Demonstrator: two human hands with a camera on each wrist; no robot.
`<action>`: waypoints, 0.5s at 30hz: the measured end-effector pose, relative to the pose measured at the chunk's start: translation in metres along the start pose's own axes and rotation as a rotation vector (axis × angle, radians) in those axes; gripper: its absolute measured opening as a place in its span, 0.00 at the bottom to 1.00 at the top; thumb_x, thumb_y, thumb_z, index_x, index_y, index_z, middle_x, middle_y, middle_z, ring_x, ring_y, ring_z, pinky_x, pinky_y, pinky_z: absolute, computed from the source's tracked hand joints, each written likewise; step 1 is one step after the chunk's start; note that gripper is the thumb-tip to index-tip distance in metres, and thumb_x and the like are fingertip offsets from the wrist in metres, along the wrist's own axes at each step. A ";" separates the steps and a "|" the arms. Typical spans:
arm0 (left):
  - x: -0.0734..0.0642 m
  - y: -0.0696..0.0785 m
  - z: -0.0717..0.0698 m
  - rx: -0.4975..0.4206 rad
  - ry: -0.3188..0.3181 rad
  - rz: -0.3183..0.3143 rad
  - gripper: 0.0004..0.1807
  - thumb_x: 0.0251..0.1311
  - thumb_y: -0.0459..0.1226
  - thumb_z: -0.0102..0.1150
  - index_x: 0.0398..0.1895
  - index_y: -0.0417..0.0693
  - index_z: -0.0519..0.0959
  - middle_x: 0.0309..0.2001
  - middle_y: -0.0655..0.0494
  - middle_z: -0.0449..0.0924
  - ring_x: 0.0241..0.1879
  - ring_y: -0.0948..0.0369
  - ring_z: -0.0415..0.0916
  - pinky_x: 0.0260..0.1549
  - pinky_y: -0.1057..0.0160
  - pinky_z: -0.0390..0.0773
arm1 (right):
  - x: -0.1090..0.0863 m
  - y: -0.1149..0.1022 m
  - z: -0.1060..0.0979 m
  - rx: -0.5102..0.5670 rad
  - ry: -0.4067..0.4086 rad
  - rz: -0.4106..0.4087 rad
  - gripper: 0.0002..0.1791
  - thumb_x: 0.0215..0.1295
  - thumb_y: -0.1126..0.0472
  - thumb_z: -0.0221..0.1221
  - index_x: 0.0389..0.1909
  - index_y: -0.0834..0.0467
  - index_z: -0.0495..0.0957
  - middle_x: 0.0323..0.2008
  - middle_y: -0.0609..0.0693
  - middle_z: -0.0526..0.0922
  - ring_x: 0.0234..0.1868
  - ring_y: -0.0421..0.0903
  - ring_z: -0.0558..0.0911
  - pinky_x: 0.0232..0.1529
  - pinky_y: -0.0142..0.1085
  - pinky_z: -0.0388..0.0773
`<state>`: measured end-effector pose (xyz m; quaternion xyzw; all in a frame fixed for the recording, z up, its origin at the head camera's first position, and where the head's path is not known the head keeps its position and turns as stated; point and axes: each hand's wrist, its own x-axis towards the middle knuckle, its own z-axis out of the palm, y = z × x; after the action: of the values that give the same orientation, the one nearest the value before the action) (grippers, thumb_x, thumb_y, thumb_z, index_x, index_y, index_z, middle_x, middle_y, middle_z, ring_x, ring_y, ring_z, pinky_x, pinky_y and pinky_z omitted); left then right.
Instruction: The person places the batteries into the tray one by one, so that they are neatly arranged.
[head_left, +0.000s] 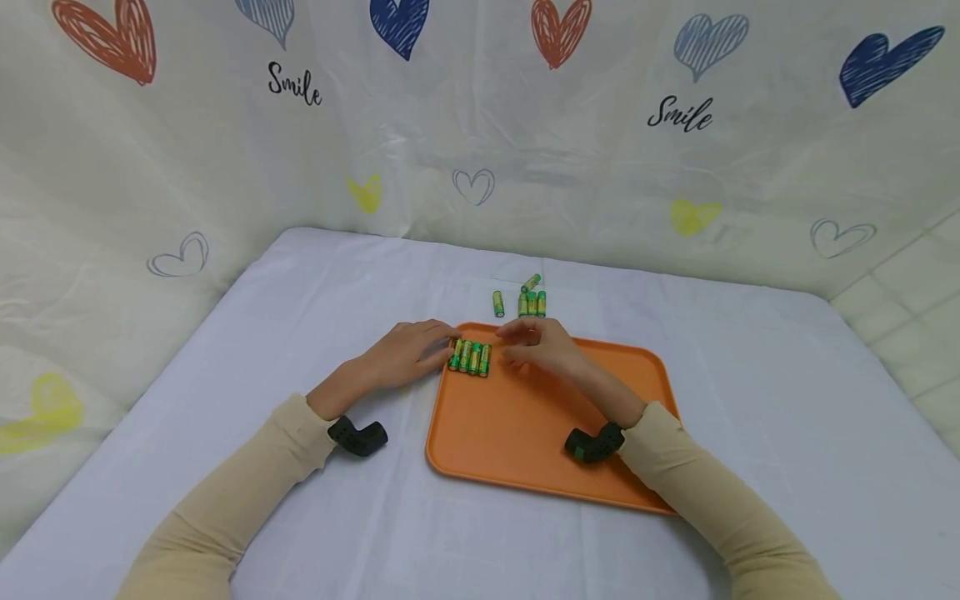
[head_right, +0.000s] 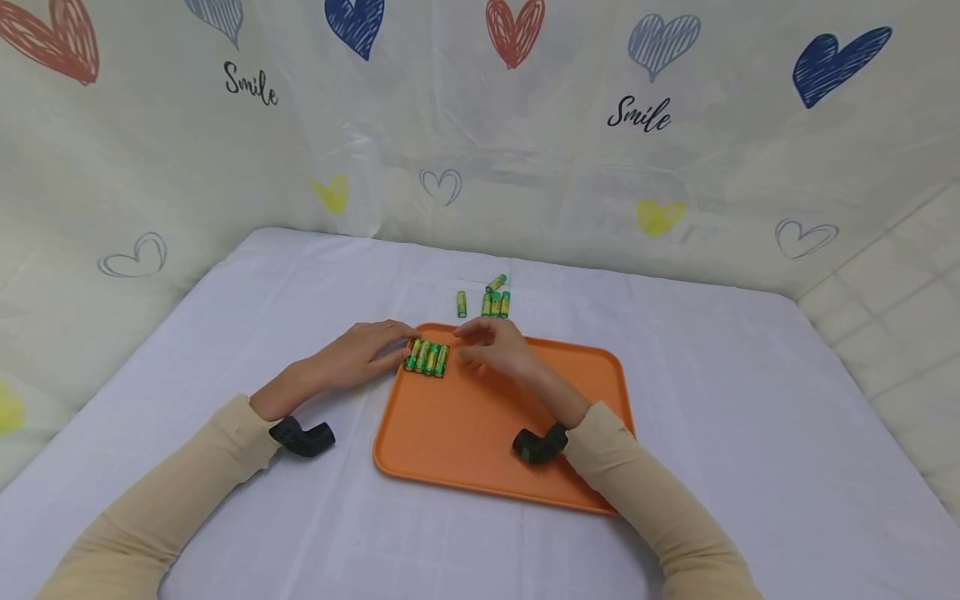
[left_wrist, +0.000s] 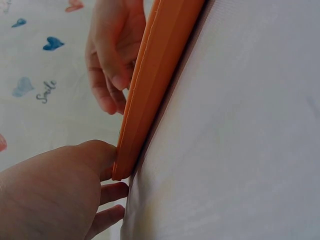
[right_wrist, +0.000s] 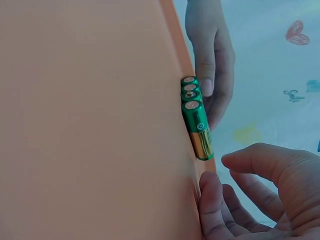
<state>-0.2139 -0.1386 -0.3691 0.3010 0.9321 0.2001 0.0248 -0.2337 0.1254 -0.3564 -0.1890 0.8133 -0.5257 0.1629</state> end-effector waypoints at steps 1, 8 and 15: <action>0.000 0.000 0.000 0.002 -0.001 -0.001 0.24 0.74 0.48 0.46 0.67 0.48 0.70 0.65 0.50 0.71 0.67 0.54 0.65 0.63 0.45 0.63 | 0.000 0.000 -0.001 0.016 0.009 0.010 0.18 0.64 0.69 0.61 0.55 0.68 0.76 0.53 0.65 0.78 0.33 0.49 0.83 0.30 0.37 0.80; 0.000 -0.002 0.001 -0.004 0.000 0.008 0.24 0.74 0.48 0.45 0.67 0.47 0.70 0.65 0.50 0.71 0.67 0.53 0.65 0.63 0.45 0.63 | 0.002 0.003 -0.009 0.061 0.047 0.048 0.17 0.66 0.69 0.60 0.55 0.68 0.76 0.56 0.65 0.75 0.33 0.47 0.83 0.31 0.36 0.80; 0.000 -0.002 0.001 -0.010 0.004 0.019 0.24 0.74 0.47 0.45 0.67 0.47 0.70 0.65 0.50 0.71 0.67 0.54 0.65 0.63 0.45 0.62 | 0.005 0.006 -0.017 0.047 0.080 0.029 0.17 0.67 0.68 0.59 0.55 0.68 0.75 0.56 0.65 0.77 0.33 0.49 0.82 0.35 0.35 0.80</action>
<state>-0.2147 -0.1400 -0.3708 0.3091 0.9282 0.2057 0.0226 -0.2464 0.1385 -0.3552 -0.1523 0.8092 -0.5494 0.1423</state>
